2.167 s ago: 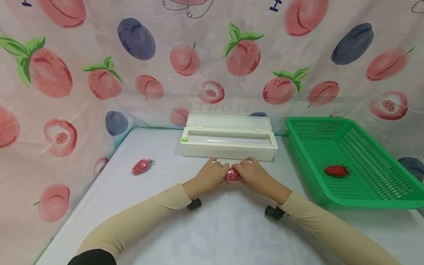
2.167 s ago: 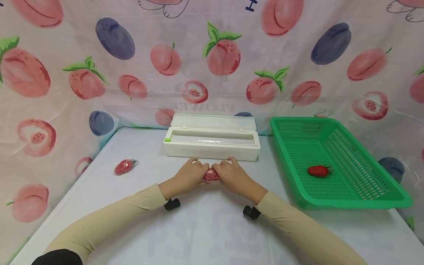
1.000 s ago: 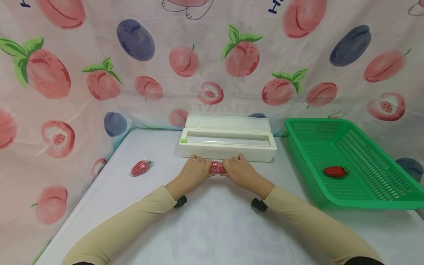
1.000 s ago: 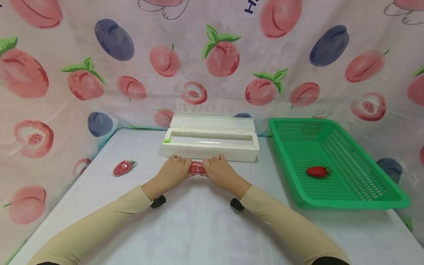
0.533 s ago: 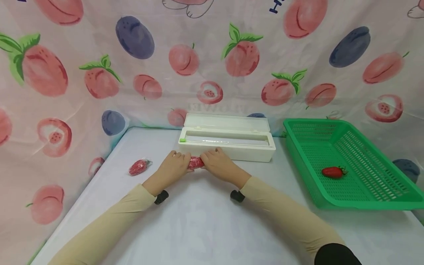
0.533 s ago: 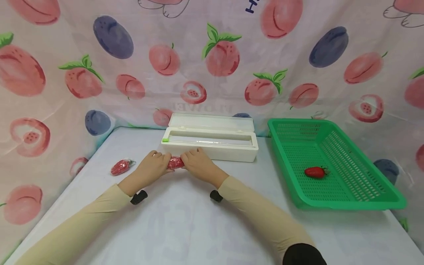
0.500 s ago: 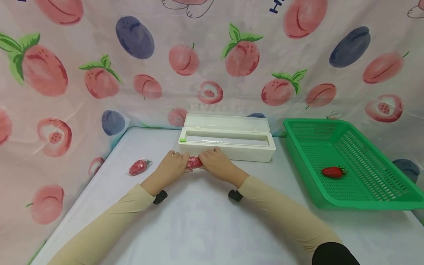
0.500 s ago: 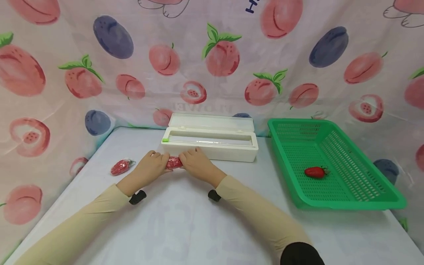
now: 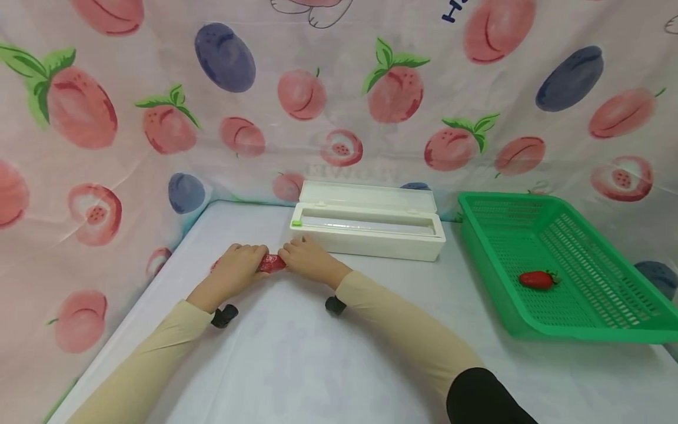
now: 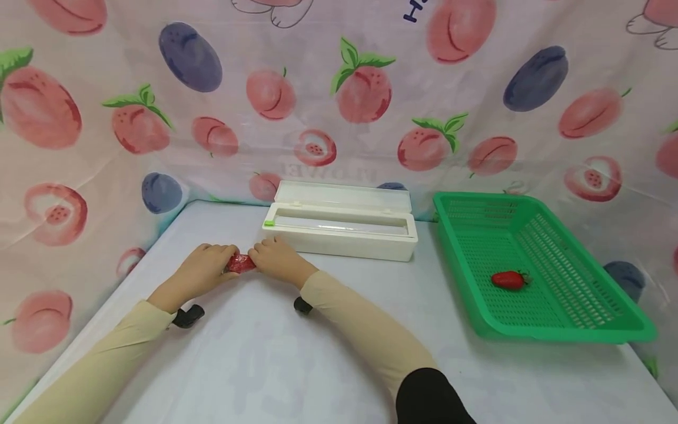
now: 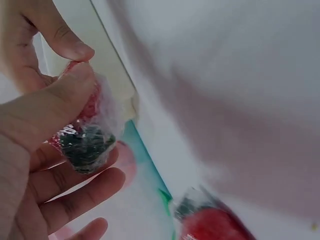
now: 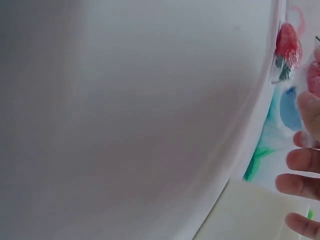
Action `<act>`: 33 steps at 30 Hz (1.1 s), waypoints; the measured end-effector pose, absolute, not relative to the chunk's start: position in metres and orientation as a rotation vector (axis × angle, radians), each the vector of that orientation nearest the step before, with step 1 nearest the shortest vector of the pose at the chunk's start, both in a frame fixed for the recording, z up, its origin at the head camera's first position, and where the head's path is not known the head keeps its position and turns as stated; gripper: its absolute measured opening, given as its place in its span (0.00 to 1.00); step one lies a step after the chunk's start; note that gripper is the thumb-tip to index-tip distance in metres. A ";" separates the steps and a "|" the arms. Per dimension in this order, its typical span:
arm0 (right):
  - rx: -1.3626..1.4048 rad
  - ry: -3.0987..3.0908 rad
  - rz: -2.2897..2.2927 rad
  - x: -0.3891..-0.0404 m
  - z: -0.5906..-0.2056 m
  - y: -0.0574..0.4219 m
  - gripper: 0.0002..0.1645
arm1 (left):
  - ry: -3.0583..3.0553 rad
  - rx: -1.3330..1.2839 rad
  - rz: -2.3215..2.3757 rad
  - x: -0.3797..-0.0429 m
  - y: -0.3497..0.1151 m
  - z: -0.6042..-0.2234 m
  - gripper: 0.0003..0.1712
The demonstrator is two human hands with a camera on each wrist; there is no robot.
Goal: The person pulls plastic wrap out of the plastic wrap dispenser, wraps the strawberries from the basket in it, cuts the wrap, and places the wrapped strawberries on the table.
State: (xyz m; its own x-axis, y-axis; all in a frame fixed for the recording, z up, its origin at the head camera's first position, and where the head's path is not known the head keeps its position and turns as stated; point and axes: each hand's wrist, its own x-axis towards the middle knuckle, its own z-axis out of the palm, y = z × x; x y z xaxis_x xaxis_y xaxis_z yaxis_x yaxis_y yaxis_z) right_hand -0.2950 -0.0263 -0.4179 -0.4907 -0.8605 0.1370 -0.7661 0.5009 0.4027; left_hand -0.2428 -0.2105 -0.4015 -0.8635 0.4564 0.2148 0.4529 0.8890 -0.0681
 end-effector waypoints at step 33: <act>1.338 -2.744 -0.446 -0.292 -0.422 -0.081 0.27 | -2.895 -0.595 0.200 -0.238 -0.252 -0.404 0.33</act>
State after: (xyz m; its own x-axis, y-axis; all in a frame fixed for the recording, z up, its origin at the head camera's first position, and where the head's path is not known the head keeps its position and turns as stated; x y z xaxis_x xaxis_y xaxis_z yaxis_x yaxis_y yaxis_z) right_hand -0.2918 -0.0813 -0.4221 -0.6229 -0.7787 -0.0752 -0.7625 0.5827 0.2812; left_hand -0.2380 -0.2516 -0.4039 -0.9038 0.4017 0.1476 0.3775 0.9108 -0.1670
